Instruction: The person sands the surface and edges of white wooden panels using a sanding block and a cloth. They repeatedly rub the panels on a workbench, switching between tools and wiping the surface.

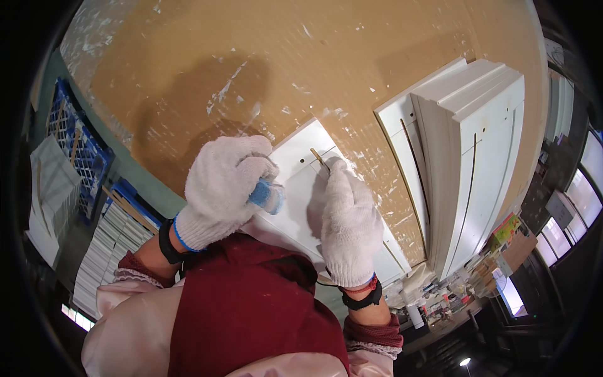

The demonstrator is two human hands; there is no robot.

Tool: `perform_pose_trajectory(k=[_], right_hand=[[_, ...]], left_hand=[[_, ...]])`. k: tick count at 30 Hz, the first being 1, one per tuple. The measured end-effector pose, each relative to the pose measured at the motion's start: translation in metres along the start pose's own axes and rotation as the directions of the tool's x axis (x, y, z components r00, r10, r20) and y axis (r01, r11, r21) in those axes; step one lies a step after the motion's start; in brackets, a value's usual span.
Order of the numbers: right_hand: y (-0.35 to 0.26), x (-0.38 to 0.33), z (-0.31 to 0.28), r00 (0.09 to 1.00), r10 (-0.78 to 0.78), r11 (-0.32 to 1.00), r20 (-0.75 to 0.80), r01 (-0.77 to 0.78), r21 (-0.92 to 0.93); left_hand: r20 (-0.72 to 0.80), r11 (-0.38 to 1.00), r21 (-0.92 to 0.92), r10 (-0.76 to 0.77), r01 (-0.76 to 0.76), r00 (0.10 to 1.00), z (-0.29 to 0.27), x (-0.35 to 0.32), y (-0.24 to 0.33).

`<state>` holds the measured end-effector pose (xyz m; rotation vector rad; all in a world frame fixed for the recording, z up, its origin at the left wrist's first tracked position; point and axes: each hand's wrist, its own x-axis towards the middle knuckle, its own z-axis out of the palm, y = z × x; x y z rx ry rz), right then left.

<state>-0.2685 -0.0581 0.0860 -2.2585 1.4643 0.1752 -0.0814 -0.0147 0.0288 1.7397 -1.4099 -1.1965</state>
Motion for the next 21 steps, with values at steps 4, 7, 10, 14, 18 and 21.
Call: perform_pose_trajectory(k=[4, 7, 10, 14, 18, 21], right_hand=[[0.005, -0.003, 0.006, 0.999, 0.011, 0.992, 0.045, -0.017, 0.122], [0.006, -0.004, 0.002, 0.996, -0.070, 0.994, -0.049, 0.074, 0.076], [0.004, -0.008, 0.000, 0.992, -0.067, 0.990, -0.110, 0.079, 0.113], [-0.003, -0.024, -0.006, 0.983, 0.162, 0.890, -0.089, -0.107, 0.443], [-0.016, -0.027, -0.003, 0.986, 0.150, 0.632, -0.074, -0.038, 0.774], [-0.034, -0.027, 0.004, 0.979, 0.195, 0.406, 0.050, -0.127, 0.905]], left_hand=[[0.018, 1.000, -0.010, -0.012, 0.012, 1.000, -0.002, 0.000, 0.002], [-0.012, 0.999, 0.043, 0.028, -0.027, 1.000, 0.001, -0.002, 0.002], [-0.059, 0.977, 0.090, 0.201, -0.195, 0.978, -0.006, 0.000, 0.001], [-0.223, 0.966, 0.108, 0.254, -0.236, 0.941, -0.013, -0.011, 0.017], [0.046, 0.973, -0.160, 0.175, -0.166, 0.983, -0.011, -0.023, 0.025], [0.357, 0.987, -0.146, -0.003, 0.059, 0.934, -0.017, -0.023, 0.043]])
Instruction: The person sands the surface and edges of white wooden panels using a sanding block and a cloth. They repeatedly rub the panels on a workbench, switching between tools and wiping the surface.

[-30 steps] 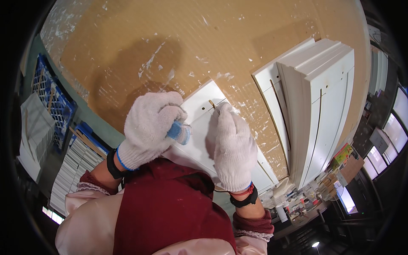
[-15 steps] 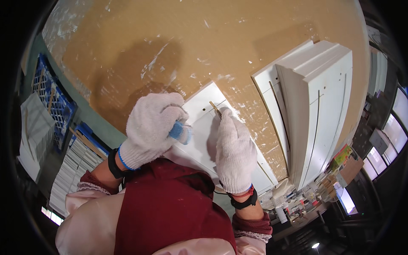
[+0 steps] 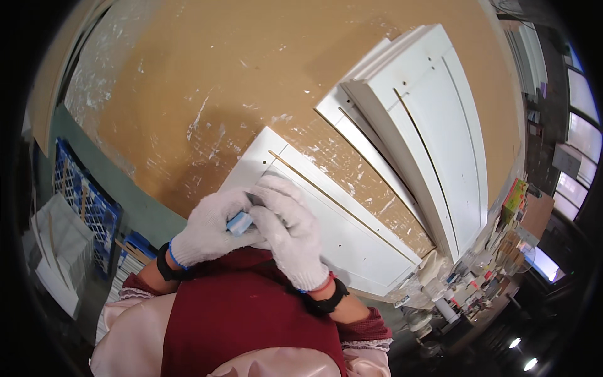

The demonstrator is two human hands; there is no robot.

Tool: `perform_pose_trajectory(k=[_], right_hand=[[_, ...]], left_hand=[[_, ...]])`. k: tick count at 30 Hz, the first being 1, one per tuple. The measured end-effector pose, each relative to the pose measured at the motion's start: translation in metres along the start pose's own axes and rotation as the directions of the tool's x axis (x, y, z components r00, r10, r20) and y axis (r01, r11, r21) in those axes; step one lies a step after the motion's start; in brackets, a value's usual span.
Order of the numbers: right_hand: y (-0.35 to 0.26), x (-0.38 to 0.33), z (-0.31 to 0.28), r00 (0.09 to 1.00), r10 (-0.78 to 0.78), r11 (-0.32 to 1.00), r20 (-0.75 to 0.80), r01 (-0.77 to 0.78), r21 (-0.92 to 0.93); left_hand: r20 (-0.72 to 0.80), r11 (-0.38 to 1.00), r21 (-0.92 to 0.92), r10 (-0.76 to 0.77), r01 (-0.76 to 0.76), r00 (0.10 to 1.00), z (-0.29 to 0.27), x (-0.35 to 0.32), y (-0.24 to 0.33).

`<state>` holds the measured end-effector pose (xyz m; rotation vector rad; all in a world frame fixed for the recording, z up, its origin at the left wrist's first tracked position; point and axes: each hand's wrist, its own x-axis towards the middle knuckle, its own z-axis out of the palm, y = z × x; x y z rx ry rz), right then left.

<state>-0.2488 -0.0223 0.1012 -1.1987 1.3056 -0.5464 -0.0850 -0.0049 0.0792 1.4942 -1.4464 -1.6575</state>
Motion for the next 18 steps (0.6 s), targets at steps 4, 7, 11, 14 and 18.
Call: perform_pose_trajectory(k=[4, 7, 11, 14, 18], right_hand=[[0.007, 0.000, -0.001, 0.970, 0.234, 0.878, 0.058, -0.237, 0.417], [0.007, -0.003, 0.000, 0.945, 0.323, 0.816, 0.057, -0.309, 0.488], [0.011, 0.013, -0.020, 0.999, 0.041, 0.994, -0.014, -0.039, 0.103], [0.013, 0.040, -0.032, 0.918, -0.364, 0.863, -0.159, 0.268, -0.428], [0.002, 0.068, -0.037, 0.993, -0.060, 0.821, -0.105, -0.011, -0.571]], left_hand=[[0.052, 0.878, -0.453, -0.147, 0.155, 0.988, 0.015, -0.002, -0.007], [0.010, 0.782, -0.617, -0.103, 0.087, 0.995, 0.026, -0.002, -0.015], [-0.252, 0.790, -0.564, 0.112, -0.240, 0.961, 0.026, 0.005, -0.027], [-0.329, 0.727, -0.639, 0.037, -0.251, 0.944, 0.026, 0.005, -0.039], [-0.316, 0.789, -0.574, 0.033, -0.219, 0.948, 0.017, 0.002, -0.040]])
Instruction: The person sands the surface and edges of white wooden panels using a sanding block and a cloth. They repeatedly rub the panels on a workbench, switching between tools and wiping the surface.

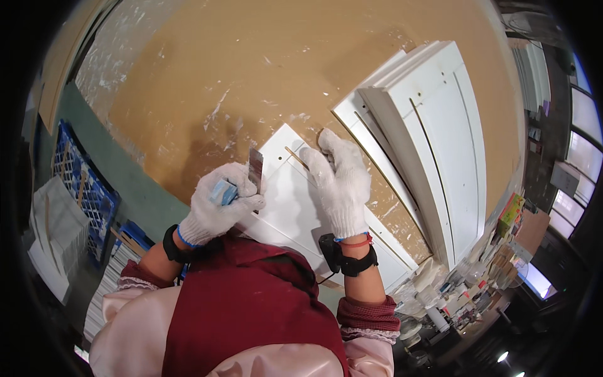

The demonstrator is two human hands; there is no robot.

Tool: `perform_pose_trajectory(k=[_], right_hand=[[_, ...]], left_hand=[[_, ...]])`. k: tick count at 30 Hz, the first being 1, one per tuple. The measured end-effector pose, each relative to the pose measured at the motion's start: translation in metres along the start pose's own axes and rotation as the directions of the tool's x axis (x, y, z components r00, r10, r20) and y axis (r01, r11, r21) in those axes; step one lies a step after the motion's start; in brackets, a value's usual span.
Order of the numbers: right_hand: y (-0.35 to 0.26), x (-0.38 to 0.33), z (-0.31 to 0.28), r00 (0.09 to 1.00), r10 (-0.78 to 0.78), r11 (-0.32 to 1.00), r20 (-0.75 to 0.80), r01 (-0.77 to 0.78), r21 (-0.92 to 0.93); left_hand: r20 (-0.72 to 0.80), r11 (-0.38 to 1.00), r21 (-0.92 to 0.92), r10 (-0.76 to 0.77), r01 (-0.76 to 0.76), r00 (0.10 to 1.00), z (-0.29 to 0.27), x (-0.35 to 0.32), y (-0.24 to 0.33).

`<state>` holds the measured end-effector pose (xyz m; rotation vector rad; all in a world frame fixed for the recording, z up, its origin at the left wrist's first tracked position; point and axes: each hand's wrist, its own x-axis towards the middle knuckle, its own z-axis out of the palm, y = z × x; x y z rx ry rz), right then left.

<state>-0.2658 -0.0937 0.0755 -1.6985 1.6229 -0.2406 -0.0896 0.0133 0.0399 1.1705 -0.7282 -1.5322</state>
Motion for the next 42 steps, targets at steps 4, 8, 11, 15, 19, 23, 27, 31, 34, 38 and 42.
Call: perform_pose_trajectory(k=[4, 8, 11, 15, 19, 23, 27, 31, 34, 38, 42], right_hand=[[0.005, 0.005, 0.015, 0.986, -0.150, 0.977, -0.068, 0.138, -0.161], [-0.004, 0.009, 0.012, 0.997, 0.049, 0.966, 0.057, -0.032, -0.257], [-0.002, 0.006, 0.017, 1.000, -0.012, 0.965, -0.007, 0.010, -0.263], [0.016, 0.004, 0.029, 0.960, -0.216, 0.961, -0.177, 0.177, -0.211], [0.004, 0.007, 0.012, 0.999, -0.028, 0.999, -0.025, 0.027, -0.021], [-0.001, 0.002, 0.021, 0.981, -0.182, 0.950, -0.067, 0.158, -0.271], [0.007, 0.003, 0.023, 0.985, -0.165, 0.931, -0.047, 0.140, -0.336], [0.011, 0.006, 0.025, 0.973, -0.193, 0.973, -0.125, 0.174, -0.151], [0.000, 0.004, 0.019, 0.993, -0.120, 0.965, -0.019, 0.112, -0.236], [0.005, 0.004, 0.017, 0.980, -0.200, 0.930, -0.004, 0.188, -0.316], [0.004, 0.000, 0.023, 0.985, -0.147, 0.970, -0.086, 0.127, -0.207]], left_hand=[[-0.002, 0.995, 0.095, 0.036, -0.036, 0.999, -0.005, 0.004, -0.006], [0.013, 0.988, 0.150, 0.020, -0.022, 1.000, -0.005, 0.003, -0.009], [0.017, 0.978, 0.198, 0.058, -0.060, 0.998, -0.005, 0.005, -0.008], [0.062, 0.964, 0.242, 0.100, -0.112, 0.993, -0.005, 0.009, -0.001], [0.075, 0.962, 0.254, 0.080, -0.096, 0.994, -0.004, 0.010, 0.005], [0.049, 0.954, 0.291, 0.058, -0.070, 0.997, -0.005, 0.007, -0.003], [0.036, 0.939, 0.334, 0.079, -0.087, 0.996, -0.001, 0.007, 0.001], [0.045, 0.932, 0.337, 0.124, -0.132, 0.991, 0.001, 0.007, -0.002], [0.052, 0.928, 0.353, 0.105, -0.117, 0.993, -0.001, 0.007, -0.001], [0.053, 0.899, 0.435, 0.029, -0.049, 0.998, -0.001, 0.007, -0.003], [0.030, 0.942, 0.335, -0.011, 0.000, 1.000, 0.001, 0.006, -0.001]])
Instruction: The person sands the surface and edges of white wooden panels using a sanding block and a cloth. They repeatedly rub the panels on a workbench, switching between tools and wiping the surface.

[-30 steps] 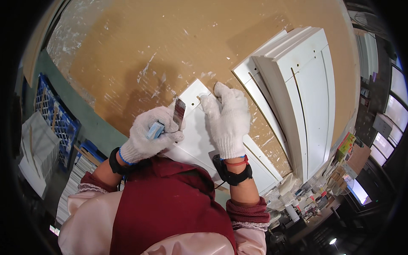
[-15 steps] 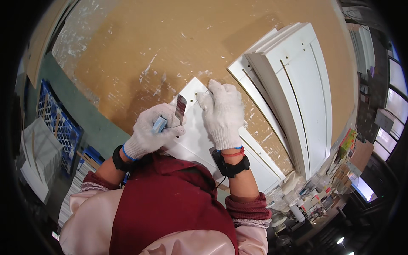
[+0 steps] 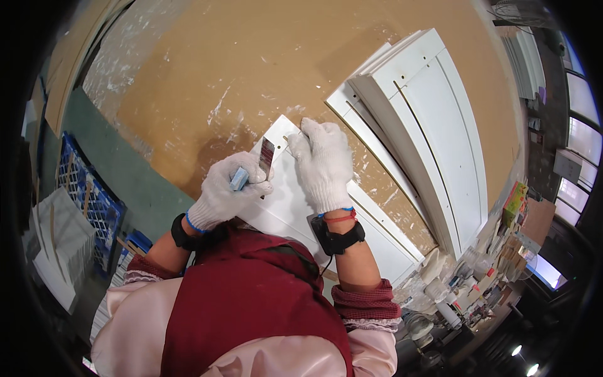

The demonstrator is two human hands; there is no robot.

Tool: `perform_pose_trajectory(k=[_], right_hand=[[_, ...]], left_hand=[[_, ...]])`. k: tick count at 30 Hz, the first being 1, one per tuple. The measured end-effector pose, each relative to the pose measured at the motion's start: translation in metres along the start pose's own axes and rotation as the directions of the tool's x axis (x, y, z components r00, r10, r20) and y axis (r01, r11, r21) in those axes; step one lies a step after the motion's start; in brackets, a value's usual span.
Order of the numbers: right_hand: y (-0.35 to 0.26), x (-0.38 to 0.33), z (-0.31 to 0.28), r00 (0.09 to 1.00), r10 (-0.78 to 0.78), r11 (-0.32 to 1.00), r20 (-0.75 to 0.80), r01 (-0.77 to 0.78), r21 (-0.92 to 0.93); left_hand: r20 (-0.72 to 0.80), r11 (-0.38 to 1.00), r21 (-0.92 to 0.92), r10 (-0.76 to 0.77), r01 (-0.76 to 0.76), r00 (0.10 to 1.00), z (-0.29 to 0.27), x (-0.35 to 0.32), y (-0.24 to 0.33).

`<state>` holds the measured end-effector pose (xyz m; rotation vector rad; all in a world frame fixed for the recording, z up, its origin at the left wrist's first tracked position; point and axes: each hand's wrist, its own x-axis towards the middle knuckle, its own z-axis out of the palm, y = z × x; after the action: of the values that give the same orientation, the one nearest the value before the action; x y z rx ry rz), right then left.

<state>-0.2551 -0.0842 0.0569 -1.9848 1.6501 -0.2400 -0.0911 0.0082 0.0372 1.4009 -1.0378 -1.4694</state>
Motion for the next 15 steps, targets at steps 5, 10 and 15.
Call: perform_pose_trajectory(k=[5, 10, 15], right_hand=[[0.003, 0.000, -0.006, 0.997, -0.021, 1.000, 0.081, 0.022, -0.008], [-0.001, 0.000, -0.007, 0.999, 0.000, 0.998, 0.041, -0.002, 0.060], [0.006, 0.004, -0.011, 0.993, -0.018, 0.997, 0.113, 0.009, 0.082]], left_hand=[[0.003, 0.996, 0.059, 0.067, -0.067, 0.998, 0.000, 0.001, -0.006], [0.023, 1.000, -0.020, 0.007, -0.006, 1.000, -0.001, 0.001, -0.003], [0.003, 0.999, 0.020, 0.047, -0.047, 0.999, -0.001, 0.000, -0.013]])
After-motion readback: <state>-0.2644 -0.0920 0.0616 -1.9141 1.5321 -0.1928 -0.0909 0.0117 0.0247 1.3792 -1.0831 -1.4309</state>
